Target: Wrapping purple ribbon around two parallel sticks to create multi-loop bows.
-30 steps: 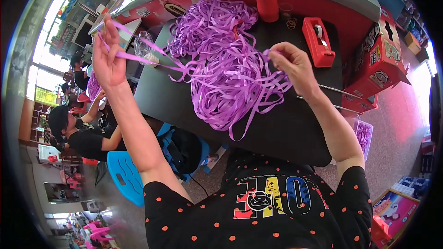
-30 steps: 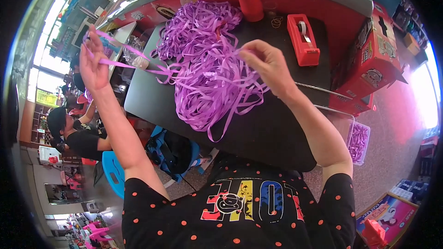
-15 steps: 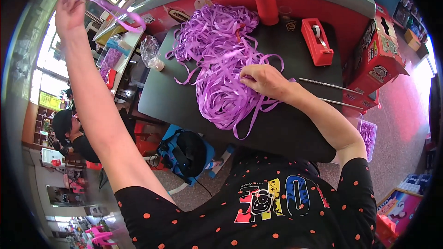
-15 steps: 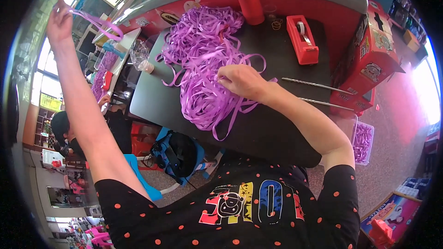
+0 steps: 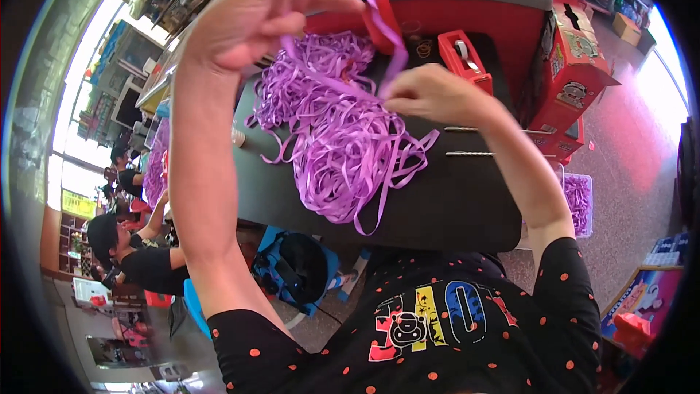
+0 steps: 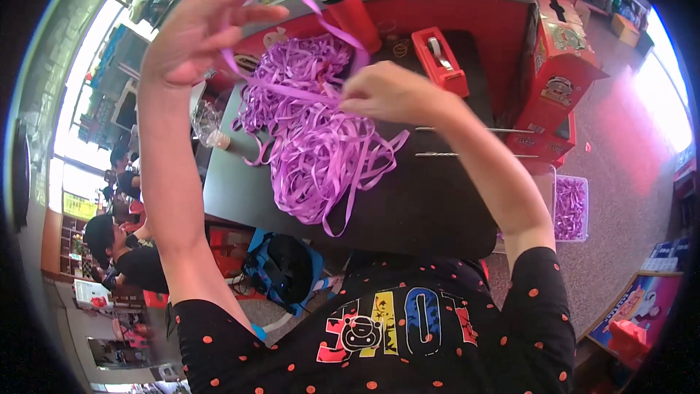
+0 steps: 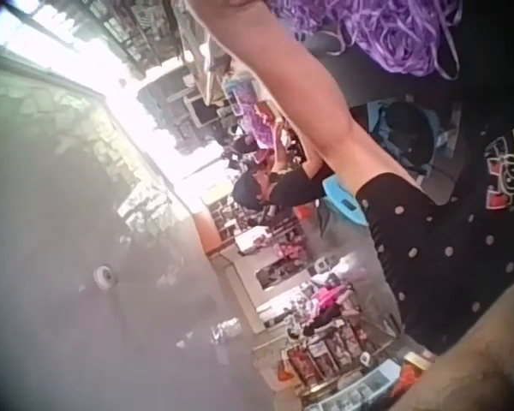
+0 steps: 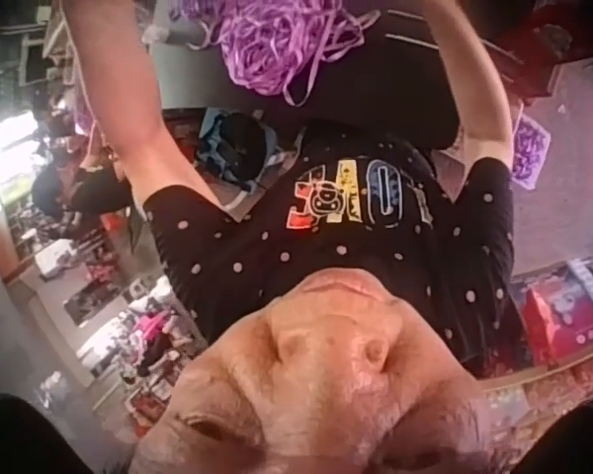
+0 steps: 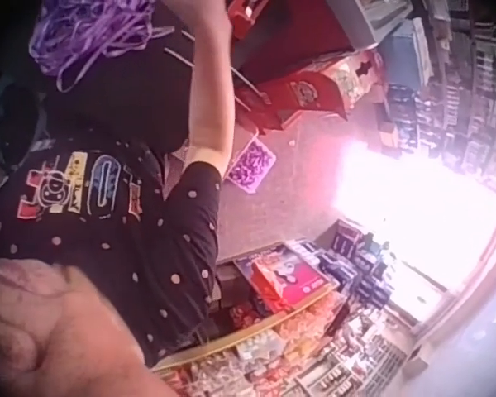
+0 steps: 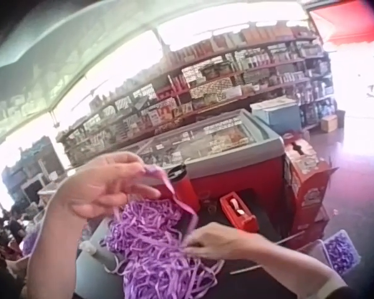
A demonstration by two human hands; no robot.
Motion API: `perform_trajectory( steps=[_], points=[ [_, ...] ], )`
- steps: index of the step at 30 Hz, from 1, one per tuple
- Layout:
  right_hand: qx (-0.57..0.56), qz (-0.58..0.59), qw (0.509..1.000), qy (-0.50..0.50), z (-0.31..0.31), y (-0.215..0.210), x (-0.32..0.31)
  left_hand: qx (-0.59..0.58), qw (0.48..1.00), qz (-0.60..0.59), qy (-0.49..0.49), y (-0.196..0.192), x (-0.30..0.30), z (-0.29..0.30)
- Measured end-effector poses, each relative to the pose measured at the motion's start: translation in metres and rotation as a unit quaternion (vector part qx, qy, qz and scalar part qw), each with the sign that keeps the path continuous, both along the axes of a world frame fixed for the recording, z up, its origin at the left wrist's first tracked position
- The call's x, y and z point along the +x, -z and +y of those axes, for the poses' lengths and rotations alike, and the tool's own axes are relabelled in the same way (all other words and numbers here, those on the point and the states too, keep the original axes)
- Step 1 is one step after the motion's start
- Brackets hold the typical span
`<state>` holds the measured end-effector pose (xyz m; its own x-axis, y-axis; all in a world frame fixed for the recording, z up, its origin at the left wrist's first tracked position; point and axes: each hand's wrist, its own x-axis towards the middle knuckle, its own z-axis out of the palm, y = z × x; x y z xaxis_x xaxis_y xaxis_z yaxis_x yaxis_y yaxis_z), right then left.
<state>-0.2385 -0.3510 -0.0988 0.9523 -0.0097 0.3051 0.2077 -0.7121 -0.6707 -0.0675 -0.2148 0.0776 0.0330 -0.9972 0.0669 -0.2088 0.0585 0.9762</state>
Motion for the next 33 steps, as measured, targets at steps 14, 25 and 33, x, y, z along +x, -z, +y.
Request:
perform_trajectory(
  steps=[14, 25, 33],
  points=[
    [0.334, -0.146, 0.89, 0.276, -0.046, -0.019, -0.228, 0.091, 0.961, -0.034, 0.26, 0.088, -0.168, -0.145],
    [0.139, -0.155, 0.846, 0.49, -0.024, 0.007, -0.298, 0.051, 0.916, 0.008, 0.398, 0.165, -0.24, -0.206],
    [0.115, -0.1, 0.809, 0.568, -0.043, 0.062, -0.284, 0.016, 0.911, -0.007, 0.412, 0.209, -0.229, -0.231]
  ],
)
